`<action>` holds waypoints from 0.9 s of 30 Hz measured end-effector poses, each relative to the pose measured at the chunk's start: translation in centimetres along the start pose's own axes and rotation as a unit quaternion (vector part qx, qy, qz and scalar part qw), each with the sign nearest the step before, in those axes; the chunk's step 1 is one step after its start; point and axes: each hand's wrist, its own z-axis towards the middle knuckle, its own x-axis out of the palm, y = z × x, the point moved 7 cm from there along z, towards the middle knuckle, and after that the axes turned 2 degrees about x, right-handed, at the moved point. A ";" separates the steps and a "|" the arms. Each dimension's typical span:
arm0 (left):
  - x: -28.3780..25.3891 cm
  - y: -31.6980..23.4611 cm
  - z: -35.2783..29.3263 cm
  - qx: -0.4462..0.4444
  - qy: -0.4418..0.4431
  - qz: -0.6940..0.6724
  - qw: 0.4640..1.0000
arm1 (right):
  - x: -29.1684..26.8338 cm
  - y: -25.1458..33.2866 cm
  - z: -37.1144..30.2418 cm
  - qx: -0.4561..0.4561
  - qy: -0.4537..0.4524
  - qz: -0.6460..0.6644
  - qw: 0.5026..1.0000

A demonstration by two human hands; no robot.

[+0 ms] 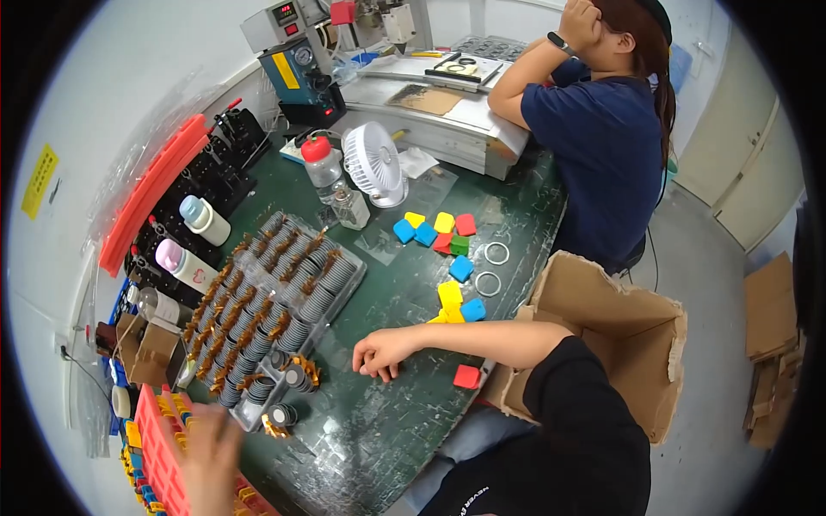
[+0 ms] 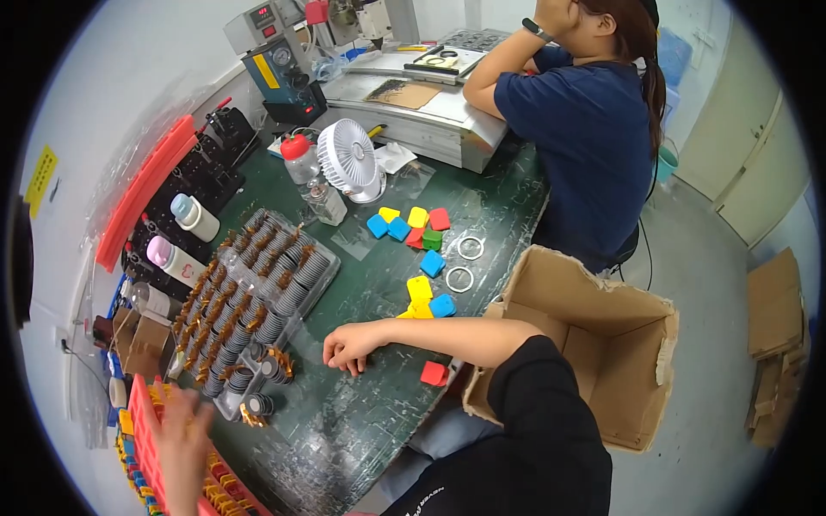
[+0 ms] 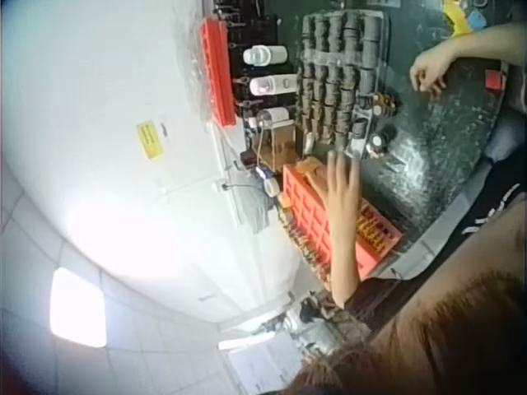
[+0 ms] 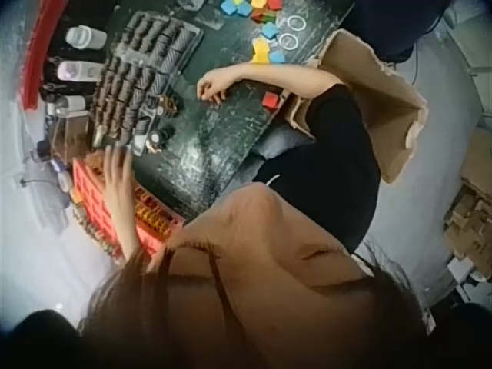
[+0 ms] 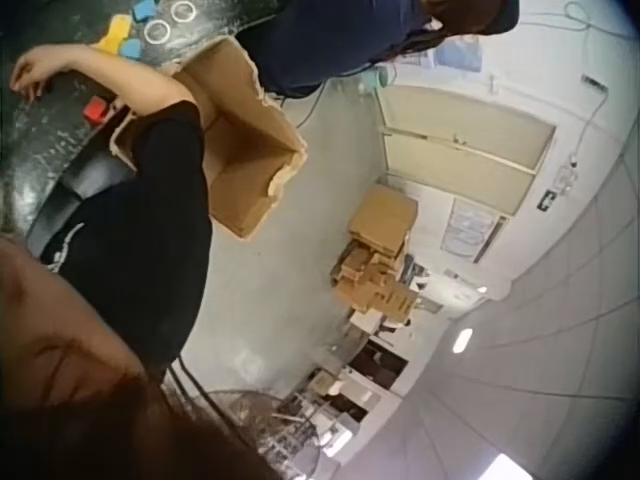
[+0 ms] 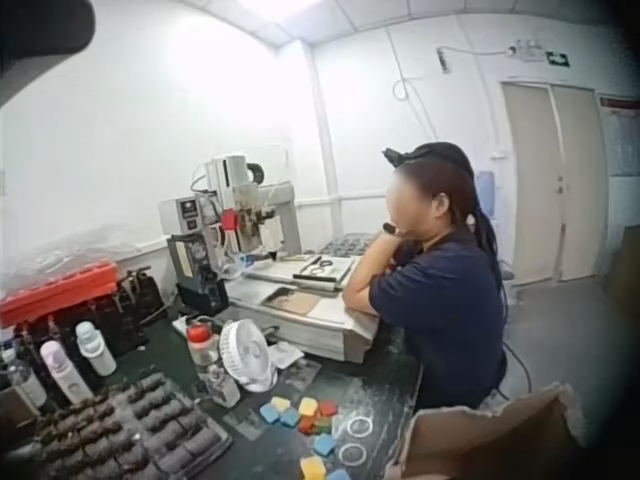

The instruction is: The person assembles small circular parts into colorful plastic housings by hand at a factory workbench.

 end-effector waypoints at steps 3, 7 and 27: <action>-0.8 -10.6 1.8 0.215 0.056 -0.137 0.965 | -0.3 1.7 -1.7 0.010 0.043 -0.121 0.992; 3.5 -16.3 2.3 0.264 0.024 -0.217 0.940 | -4.7 7.4 -8.0 -0.026 -0.136 -0.229 0.964; 18.3 -15.9 4.4 -0.136 -0.109 -0.889 0.424 | -11.6 4.7 -21.1 0.072 -0.514 -0.448 0.728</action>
